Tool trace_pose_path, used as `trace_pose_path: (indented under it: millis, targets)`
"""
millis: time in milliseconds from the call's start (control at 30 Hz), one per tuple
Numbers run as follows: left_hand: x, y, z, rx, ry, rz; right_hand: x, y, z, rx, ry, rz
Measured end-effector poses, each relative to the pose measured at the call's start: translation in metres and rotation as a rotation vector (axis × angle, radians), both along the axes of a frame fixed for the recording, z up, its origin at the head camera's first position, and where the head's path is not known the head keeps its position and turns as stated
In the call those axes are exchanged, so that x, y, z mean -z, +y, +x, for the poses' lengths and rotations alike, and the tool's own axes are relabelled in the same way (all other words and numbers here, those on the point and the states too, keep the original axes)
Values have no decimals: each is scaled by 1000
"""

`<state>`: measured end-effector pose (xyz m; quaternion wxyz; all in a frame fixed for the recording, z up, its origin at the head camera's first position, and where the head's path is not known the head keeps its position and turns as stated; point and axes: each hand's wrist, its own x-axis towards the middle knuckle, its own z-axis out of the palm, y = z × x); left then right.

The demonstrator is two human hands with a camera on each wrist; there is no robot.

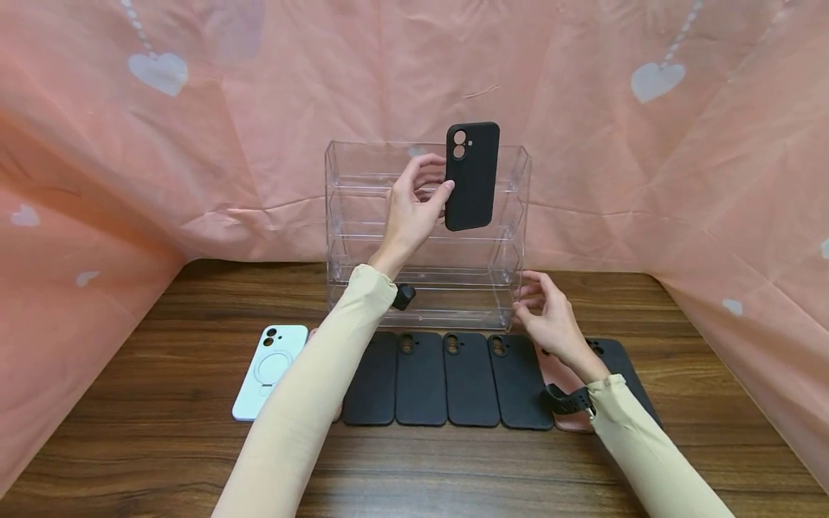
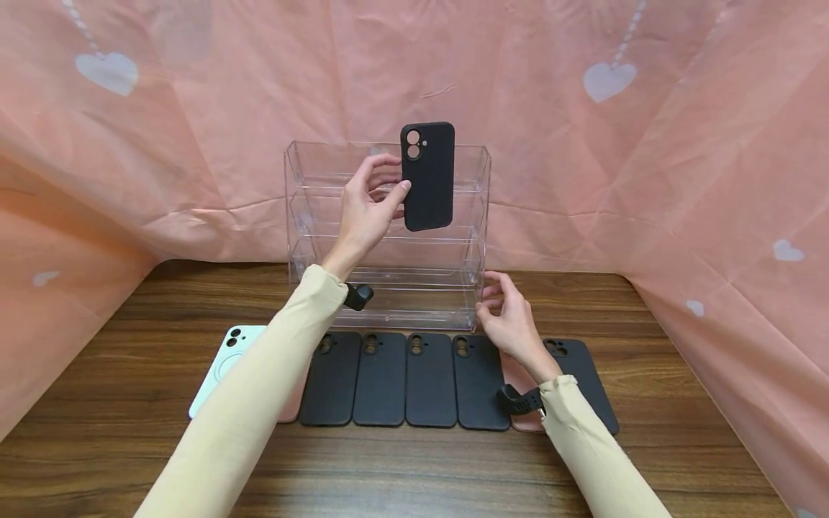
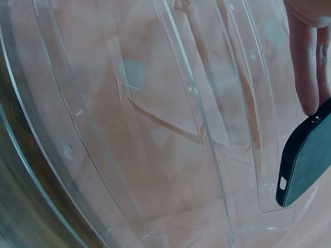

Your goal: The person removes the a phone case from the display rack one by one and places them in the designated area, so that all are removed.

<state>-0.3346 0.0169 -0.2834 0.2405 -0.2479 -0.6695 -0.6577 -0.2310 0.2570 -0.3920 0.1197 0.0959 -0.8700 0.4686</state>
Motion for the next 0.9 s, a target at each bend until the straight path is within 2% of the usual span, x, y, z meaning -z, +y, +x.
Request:
trace_pose_path:
  millis: [133,333,567,767,900]
  targets:
    - [2,-8,6,14,-2,-21,0,0,0,-3,-4,-4]
    - [5,-20,15,69,-49,-25,1,0,-1,-2,-5,-9]
    - [8,-33,22,53,-45,-49,0,1,-1,-1,-14,-13]
    - [12,-44,30,100,-103,-54,0,2,-1,1,-15,-20]
    - [16,-54,34,91,-83,-66,-1,1,-1,-2,-25,-22]
